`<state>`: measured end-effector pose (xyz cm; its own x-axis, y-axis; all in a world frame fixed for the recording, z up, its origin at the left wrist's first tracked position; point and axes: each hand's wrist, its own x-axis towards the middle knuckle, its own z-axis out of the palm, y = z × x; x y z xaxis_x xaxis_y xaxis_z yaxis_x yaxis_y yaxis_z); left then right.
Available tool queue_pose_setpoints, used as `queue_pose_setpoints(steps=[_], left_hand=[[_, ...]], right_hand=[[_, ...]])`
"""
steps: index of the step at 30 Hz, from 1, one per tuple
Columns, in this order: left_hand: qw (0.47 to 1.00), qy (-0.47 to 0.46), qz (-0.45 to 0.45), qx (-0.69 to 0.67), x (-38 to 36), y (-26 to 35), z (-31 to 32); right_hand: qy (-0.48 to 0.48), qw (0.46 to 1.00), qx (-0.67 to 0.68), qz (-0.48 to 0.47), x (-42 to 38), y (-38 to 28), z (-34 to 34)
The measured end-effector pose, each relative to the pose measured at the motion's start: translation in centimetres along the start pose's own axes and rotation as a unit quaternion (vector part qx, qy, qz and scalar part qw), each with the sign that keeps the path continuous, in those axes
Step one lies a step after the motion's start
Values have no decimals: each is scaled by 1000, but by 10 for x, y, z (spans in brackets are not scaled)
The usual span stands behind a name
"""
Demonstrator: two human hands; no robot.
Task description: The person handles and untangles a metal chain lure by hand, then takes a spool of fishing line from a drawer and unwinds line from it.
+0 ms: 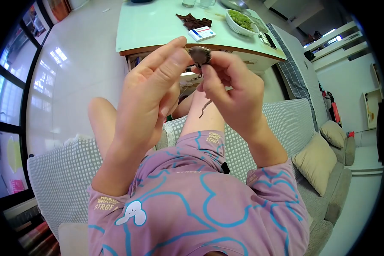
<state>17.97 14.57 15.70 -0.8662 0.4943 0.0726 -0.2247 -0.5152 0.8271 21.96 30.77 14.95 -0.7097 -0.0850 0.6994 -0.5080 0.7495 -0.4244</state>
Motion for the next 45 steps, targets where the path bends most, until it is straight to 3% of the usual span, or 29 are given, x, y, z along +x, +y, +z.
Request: queue_pose_setpoints(steps=[1, 2, 5, 6, 8, 9, 11, 14, 16, 23, 25, 28, 32, 35, 41, 45], left_hand=[[999, -15, 20, 31, 0, 2, 2], [999, -18, 20, 31, 1, 1, 4], [992, -11, 112, 49, 2, 7, 30], [991, 56, 54, 109, -3, 27, 56], [978, 120, -4, 170, -9, 30, 64], [982, 76, 83, 155, -11, 18, 51], [975, 30, 169, 139, -7, 8, 24], [953, -10, 186, 237, 3, 12, 2], [962, 13, 145, 231, 2, 18, 5], [975, 13, 169, 143, 11, 12, -1], [989, 5, 105, 106, 12, 16, -8], [993, 5, 85, 87, 12, 19, -12], [976, 77, 162, 127, 16, 10, 0], [977, 59, 179, 100, 18, 9, -2], [986, 26, 161, 33, 19, 10, -17], [988, 35, 150, 34, 17, 12, -16]], right_hand=[[11, 976, 185, 115, 2, -5, -1], [21, 905, 362, 224, 4, -7, -3], [18, 890, 398, 222, 10, 0, -15], [19, 876, 425, 229, 13, -2, -19], [33, 866, 435, 243, 16, -6, -21], [34, 865, 438, 244, 16, -6, -22], [36, 863, 441, 246, 17, -5, -23], [29, 850, 456, 262, 20, -6, -25], [43, 840, 465, 278, 21, -9, -23], [52, 832, 464, 301, 21, -3, -18], [44, 844, 446, 295, 20, 2, -18], [21, 829, 459, 318, 20, -2, -20], [5, 813, 484, 324, 20, -5, -20], [-24, 806, 493, 326, 20, -5, -20], [-26, 805, 479, 348, 18, -7, -11], [-82, 783, 494, 369, 18, -1, -10]])
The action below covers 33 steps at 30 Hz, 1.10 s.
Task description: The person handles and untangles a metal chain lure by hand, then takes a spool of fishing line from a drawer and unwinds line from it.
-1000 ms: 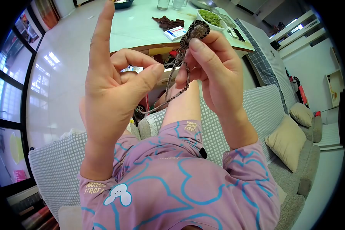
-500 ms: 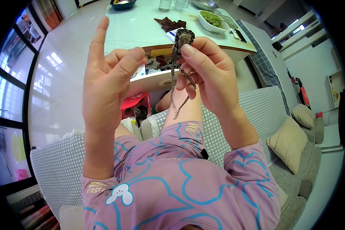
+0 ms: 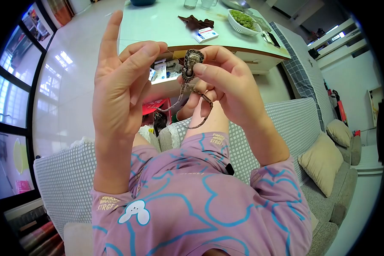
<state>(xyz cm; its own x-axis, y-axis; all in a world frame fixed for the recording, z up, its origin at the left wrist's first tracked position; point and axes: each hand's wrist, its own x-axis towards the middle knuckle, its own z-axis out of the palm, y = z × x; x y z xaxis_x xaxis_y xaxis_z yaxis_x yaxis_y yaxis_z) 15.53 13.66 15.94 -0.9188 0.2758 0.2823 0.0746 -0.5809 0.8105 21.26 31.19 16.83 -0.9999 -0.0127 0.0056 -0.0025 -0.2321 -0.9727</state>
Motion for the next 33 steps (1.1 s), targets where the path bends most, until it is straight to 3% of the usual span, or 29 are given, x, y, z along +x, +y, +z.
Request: queue_pose_setpoints(steps=[8, 17, 19, 26, 29, 33], left_hand=[[999, -26, -18, -44, -4, 10, -2], [993, -22, 115, 31, -9, 9, -13], [981, 44, 160, 96, -9, 5, -7], [982, 20, 171, 78, -14, 5, -10], [993, 16, 97, 73, -20, 10, -9], [984, 12, 122, 133, -21, 5, -9]], right_hand=[[-1, 998, 51, 37, 7, 14, -1], [30, 998, 47, -2, 11, 10, -7], [45, 997, 30, -49, 14, 10, -7], [40, 995, 14, -91, 17, 1, -6], [47, 992, 8, -119, 18, 1, -3], [59, 990, 2, -131, 18, -1, 2]])
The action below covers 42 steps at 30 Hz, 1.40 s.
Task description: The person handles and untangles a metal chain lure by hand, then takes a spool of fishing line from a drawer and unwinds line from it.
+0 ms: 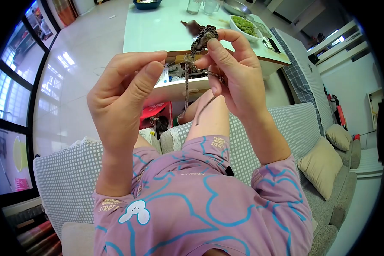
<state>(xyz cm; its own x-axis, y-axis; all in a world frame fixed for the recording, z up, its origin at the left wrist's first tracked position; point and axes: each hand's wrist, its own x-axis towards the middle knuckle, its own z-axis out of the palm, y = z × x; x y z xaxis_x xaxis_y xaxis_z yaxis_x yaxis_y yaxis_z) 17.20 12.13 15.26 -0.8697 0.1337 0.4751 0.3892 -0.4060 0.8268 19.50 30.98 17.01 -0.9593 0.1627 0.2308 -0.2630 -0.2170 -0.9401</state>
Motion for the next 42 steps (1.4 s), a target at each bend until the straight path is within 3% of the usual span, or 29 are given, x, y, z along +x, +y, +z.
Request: queue_pose_setpoints(steps=[2, 6, 8, 12, 18, 21, 25, 27, 31, 33, 36, 41, 42], left_hand=[[998, 1, 44, 41, 1, -2, -2], [999, 20, 4, 49, -1, 4, -8], [995, 32, 56, 74, 0, -1, -13], [994, 30, 70, 72, -3, 2, -22], [982, -68, 128, 118, -7, -6, -59], [977, 112, 111, 143, -6, -3, -65], [983, 146, 84, 78, 5, -7, -52], [996, 59, 36, 51, 9, 1, -31], [999, 2, -42, 24, 18, 4, -7], [988, -80, -117, 54, 27, 6, -6], [980, -149, -133, -10, 38, -2, -8], [984, -128, -116, 46, 54, 5, -9], [987, -108, -96, 67, 55, 6, -8]], right_hand=[[6, 1000, -10, -8, -1, -1, 1], [19, 998, -50, -36, -1, -5, 1], [16, 997, -56, -42, -1, -7, 2], [27, 996, -70, -45, -2, -11, 7], [1, 997, -72, -31, 2, -18, 4], [-16, 997, -67, -23, 3, -19, 8], [-22, 997, -70, -11, 2, -18, 15], [-24, 997, -72, -13, 2, -17, 20], [-43, 996, -76, -11, 2, -15, 22], [-44, 996, -81, -8, 2, -15, 24], [-51, 995, -89, 3, 1, -18, 29], [-38, 996, -70, -48, 7, -7, 27], [-6, 973, -180, -146, 12, 0, 22]])
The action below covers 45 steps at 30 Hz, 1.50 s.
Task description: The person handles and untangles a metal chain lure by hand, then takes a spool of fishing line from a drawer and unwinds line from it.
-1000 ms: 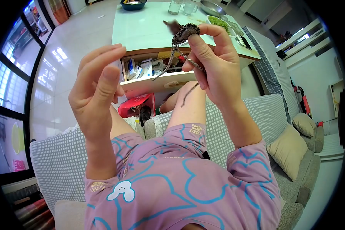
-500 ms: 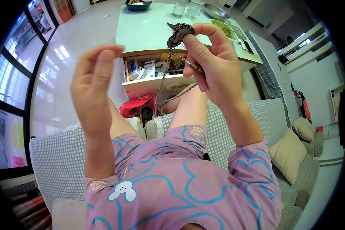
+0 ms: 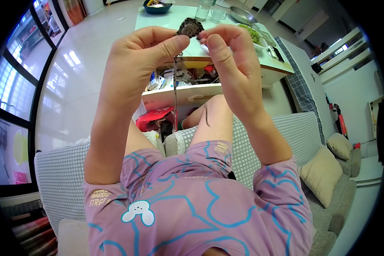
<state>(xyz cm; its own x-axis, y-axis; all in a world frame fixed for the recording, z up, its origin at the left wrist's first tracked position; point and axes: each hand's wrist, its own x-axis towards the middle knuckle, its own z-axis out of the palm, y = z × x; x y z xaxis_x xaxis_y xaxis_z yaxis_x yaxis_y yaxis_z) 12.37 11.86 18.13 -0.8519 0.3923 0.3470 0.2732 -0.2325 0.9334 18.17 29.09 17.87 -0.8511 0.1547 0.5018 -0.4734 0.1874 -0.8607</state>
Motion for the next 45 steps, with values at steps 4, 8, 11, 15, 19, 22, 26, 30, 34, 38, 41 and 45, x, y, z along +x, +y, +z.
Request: queue_pose_setpoints(steps=[4, 8, 11, 15, 19, 22, 26, 30, 34, 38, 41, 45], left_hand=[[999, 30, 24, -22, 1, 8, 7], [1000, 10, 27, -6, 3, 9, 8], [1000, 17, 5, 14, 2, 8, 0], [998, 41, -34, -45, 6, 0, -10], [996, 75, -42, -36, 11, -6, -13], [997, 70, -13, -38, 18, -13, -18], [997, 68, 16, 22, 36, -24, -37], [995, 97, 19, -30, 36, -1, -17], [994, 89, 43, -35, 49, 6, -20], [996, 27, 77, -22, 57, 16, -30], [995, 17, 98, -19, 54, 24, -20], [996, -54, 73, -24, 45, 35, 1]], right_hand=[[-21, 971, -201, -131, -4, 5, 2], [-13, 994, -94, -62, -2, 13, 17], [-60, 997, 46, 29, 0, 14, 12], [-105, 985, 94, 101, -2, 15, 4], [-99, 948, 261, 152, -3, 16, -1], [-100, 942, 276, 162, -3, 20, -9], [-121, 936, 282, 171, -8, 20, -20], [-97, 973, 178, 108, -19, 20, -9], [-58, 986, 114, 108, -32, 38, -8], [-64, 983, 23, 169, -47, 67, -6], [-29, 991, 9, 129, -34, 69, 0], [-29, 999, -30, -15, 2, 39, -2]])
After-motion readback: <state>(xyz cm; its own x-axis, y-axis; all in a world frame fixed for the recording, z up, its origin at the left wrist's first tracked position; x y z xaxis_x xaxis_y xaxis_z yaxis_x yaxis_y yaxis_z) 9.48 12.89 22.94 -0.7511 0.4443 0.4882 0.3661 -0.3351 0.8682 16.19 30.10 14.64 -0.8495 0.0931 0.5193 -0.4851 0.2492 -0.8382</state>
